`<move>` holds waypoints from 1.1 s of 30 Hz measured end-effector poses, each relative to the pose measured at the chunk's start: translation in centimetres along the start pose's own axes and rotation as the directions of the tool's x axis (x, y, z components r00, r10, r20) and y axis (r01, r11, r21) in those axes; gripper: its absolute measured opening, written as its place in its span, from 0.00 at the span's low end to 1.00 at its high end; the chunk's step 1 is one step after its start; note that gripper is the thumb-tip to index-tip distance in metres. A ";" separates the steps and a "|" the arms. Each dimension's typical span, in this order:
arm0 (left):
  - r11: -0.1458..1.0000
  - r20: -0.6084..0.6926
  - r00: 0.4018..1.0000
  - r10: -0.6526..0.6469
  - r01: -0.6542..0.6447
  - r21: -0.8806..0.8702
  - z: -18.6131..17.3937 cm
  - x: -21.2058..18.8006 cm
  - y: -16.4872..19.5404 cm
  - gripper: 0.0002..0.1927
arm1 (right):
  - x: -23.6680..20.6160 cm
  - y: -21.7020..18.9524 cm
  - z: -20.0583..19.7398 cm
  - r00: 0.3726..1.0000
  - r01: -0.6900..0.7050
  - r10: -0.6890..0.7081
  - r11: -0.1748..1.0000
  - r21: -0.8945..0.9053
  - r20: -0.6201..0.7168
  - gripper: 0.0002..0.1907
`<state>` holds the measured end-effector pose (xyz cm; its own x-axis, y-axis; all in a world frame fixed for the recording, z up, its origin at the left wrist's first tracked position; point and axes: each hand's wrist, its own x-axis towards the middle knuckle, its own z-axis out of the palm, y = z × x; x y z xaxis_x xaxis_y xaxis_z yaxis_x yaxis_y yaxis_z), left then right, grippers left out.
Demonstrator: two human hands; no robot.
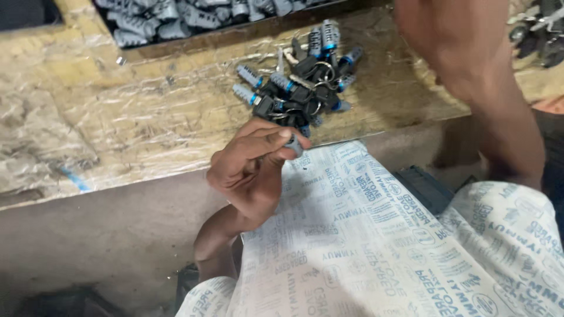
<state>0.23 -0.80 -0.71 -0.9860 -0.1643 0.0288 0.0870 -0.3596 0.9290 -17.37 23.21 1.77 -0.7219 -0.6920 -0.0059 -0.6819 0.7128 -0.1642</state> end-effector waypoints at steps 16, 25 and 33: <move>0.837 0.229 0.852 -0.471 0.513 -0.188 -1.2 -2.6 1.2 0.12 | -5.8 -10.7 2.6 0.861 0.506 -0.227 0.469 0.724 -0.455 0.14; 0.851 0.279 0.805 -0.524 0.509 0.130 -0.3 -2.1 1.2 0.14 | -8.1 -10.3 4.5 0.776 0.612 -0.386 0.655 0.444 -0.500 0.16; 0.966 -0.250 0.968 -0.016 0.079 0.245 0.8 -4.1 0.6 0.12 | -1.0 -10.6 1.2 0.812 0.542 -0.299 0.705 0.457 -0.501 0.07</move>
<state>4.16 0.41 0.06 -0.9202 -0.3834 -0.0793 -0.0290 -0.1354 0.9904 -9.28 16.21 2.29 -0.4416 -0.7177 0.5384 -0.8181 0.0756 -0.5701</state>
